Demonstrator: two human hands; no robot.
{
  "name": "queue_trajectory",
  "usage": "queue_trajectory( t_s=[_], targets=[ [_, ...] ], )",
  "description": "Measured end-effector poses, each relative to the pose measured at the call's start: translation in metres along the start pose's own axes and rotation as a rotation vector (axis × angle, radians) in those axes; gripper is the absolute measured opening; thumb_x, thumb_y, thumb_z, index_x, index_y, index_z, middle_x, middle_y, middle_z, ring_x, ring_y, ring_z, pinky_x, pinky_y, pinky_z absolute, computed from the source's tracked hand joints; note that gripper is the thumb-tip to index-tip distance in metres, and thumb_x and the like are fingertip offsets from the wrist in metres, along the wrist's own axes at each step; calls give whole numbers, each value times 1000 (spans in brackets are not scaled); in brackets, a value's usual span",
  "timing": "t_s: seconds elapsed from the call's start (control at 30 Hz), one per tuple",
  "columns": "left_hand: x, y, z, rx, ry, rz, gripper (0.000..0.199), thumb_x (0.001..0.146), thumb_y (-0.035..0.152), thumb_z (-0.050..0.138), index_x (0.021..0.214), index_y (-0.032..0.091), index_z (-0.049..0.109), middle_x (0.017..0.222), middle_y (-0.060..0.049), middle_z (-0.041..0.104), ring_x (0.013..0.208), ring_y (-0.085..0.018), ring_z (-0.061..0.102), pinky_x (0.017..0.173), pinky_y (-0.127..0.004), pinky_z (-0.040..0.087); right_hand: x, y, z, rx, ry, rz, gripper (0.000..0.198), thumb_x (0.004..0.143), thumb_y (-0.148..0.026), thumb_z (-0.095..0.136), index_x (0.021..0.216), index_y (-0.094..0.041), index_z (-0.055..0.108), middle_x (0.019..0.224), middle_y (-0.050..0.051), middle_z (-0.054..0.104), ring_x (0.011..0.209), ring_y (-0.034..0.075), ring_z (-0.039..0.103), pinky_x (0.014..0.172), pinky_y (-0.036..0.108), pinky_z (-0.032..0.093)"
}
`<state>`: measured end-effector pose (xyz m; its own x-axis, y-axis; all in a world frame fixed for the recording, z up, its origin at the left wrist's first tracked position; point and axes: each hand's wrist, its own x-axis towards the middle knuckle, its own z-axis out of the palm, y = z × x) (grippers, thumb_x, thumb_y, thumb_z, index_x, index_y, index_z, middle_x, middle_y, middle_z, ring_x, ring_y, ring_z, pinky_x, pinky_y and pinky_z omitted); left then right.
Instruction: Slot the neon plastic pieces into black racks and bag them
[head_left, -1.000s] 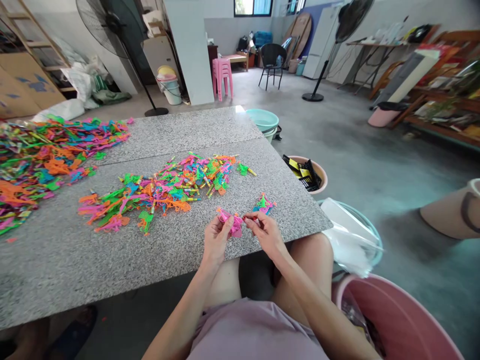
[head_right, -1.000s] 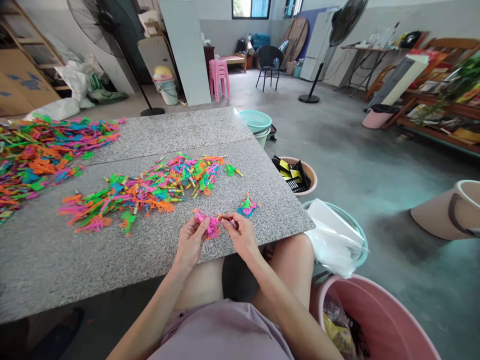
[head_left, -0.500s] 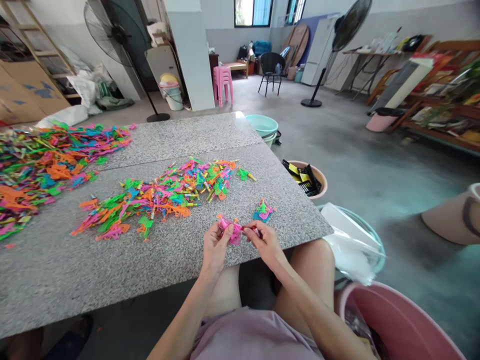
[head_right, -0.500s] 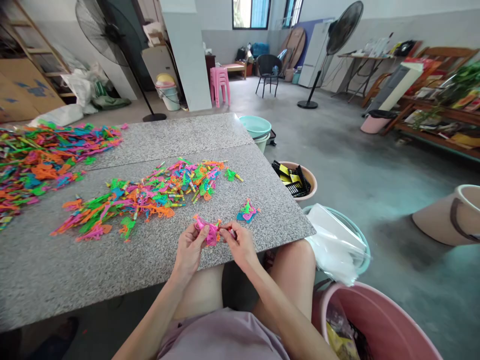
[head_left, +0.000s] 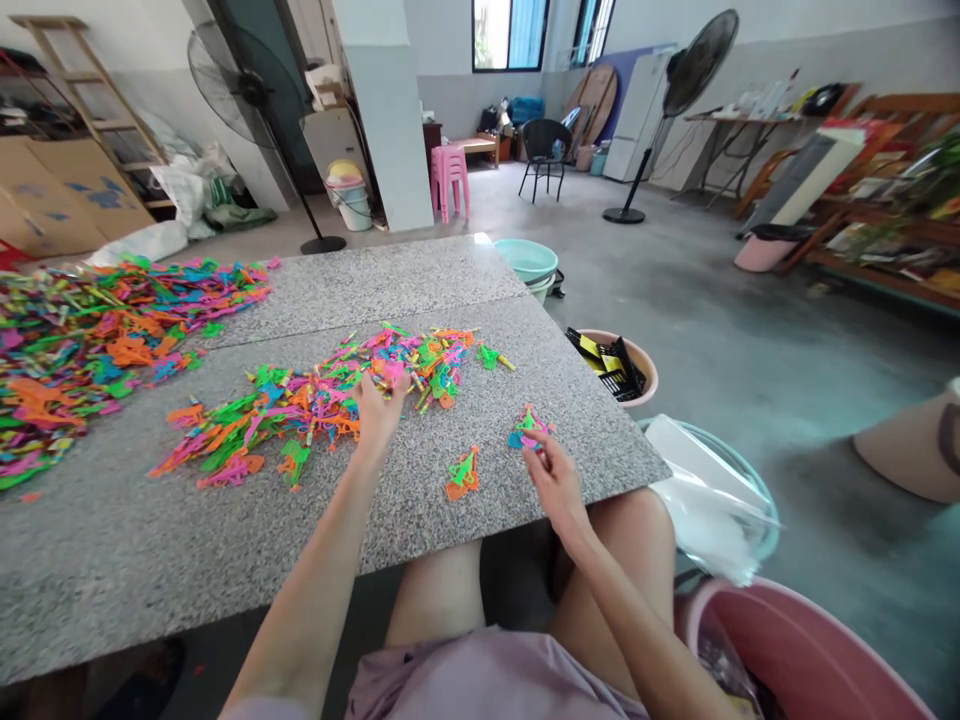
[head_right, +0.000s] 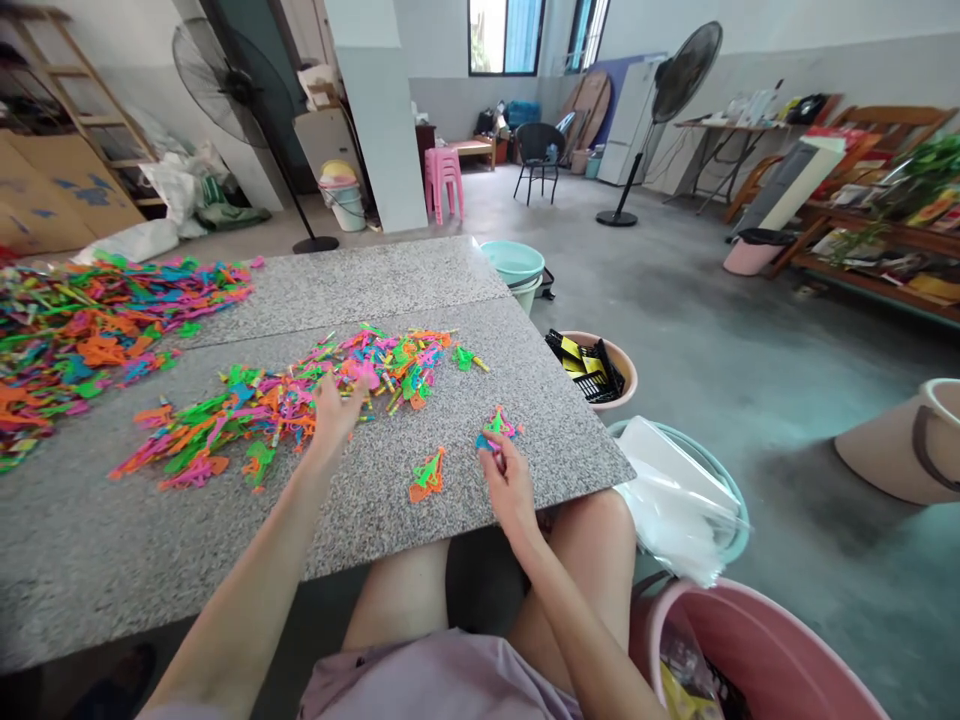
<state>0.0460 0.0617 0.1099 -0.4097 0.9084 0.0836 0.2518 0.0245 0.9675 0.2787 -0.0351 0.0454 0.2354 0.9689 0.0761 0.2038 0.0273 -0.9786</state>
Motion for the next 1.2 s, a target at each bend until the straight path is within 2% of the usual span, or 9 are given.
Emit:
queue_trajectory(
  t_s=[0.07, 0.13, 0.27, 0.33, 0.4, 0.53, 0.63, 0.8, 1.2],
  targets=[
    [-20, -16, 4, 73, -44, -11, 51, 55, 52, 84, 84, 19, 57, 102, -9, 56, 113, -31, 48, 100, -43, 37, -10, 18, 1, -40, -60, 49, 38, 80, -46, 61, 107, -19, 59, 60, -6, 47, 54, 14, 46, 54, 27, 38],
    [-52, -36, 13, 120, -141, -52, 50, 46, 50, 87, 71, 20, 57, 92, -7, 57, 106, -32, 52, 99, -46, 37, -21, 33, 8, -30, -106, 108, 31, 80, -45, 58, 98, -20, 57, 63, -5, 51, 57, 15, 49, 55, 28, 40],
    [-95, -58, 26, 95, -267, -122, 48, 34, 36, 91, 59, 21, 53, 74, -1, 56, 94, -31, 58, 90, -44, 42, -34, 34, 19, -28, -211, 77, 21, 85, -40, 50, 86, -21, 60, 73, 1, 60, 65, 17, 56, 61, 31, 45],
    [-100, -55, 26, 17, -313, -146, 45, 40, 37, 89, 62, 20, 53, 66, 1, 56, 82, -26, 61, 82, -40, 46, -32, 22, 18, -28, -233, 25, 23, 85, -39, 53, 88, -21, 66, 80, 4, 64, 71, 18, 58, 63, 31, 46],
    [-104, -47, 25, -95, -335, -170, 44, 53, 46, 84, 75, 20, 55, 68, 0, 61, 74, -22, 64, 73, -35, 49, -30, 8, 14, 8, -206, 20, 26, 84, -41, 57, 93, -21, 70, 87, 5, 67, 74, 18, 60, 65, 31, 48],
    [-123, -32, 25, -322, -301, -203, 56, 69, 53, 75, 106, 17, 54, 87, -5, 69, 79, -19, 68, 70, -30, 53, -31, -17, 11, 219, -164, 104, 30, 79, -44, 66, 96, -20, 72, 82, 4, 71, 71, 17, 62, 68, 31, 51],
    [-136, -25, 27, -428, -276, -218, 51, 68, 51, 78, 100, 15, 59, 91, -6, 69, 81, -17, 67, 72, -27, 53, -36, -27, 12, 316, -143, 112, 28, 76, -45, 69, 87, -20, 72, 78, 4, 71, 70, 17, 63, 69, 31, 53],
    [-142, -18, 26, -512, -262, -224, 44, 64, 44, 83, 90, 15, 62, 84, -3, 69, 76, -14, 65, 70, -26, 52, -40, -32, 8, 280, -83, 89, 26, 77, -43, 70, 88, -19, 72, 80, 5, 71, 69, 16, 63, 65, 30, 53],
    [-152, -11, 21, -492, -226, -174, 37, 66, 40, 82, 86, 16, 63, 83, -2, 69, 75, -14, 65, 69, -24, 51, -42, -36, 2, 188, -96, 45, 26, 73, -44, 73, 76, -19, 73, 70, 3, 69, 61, 15, 60, 59, 29, 50]
  ],
)
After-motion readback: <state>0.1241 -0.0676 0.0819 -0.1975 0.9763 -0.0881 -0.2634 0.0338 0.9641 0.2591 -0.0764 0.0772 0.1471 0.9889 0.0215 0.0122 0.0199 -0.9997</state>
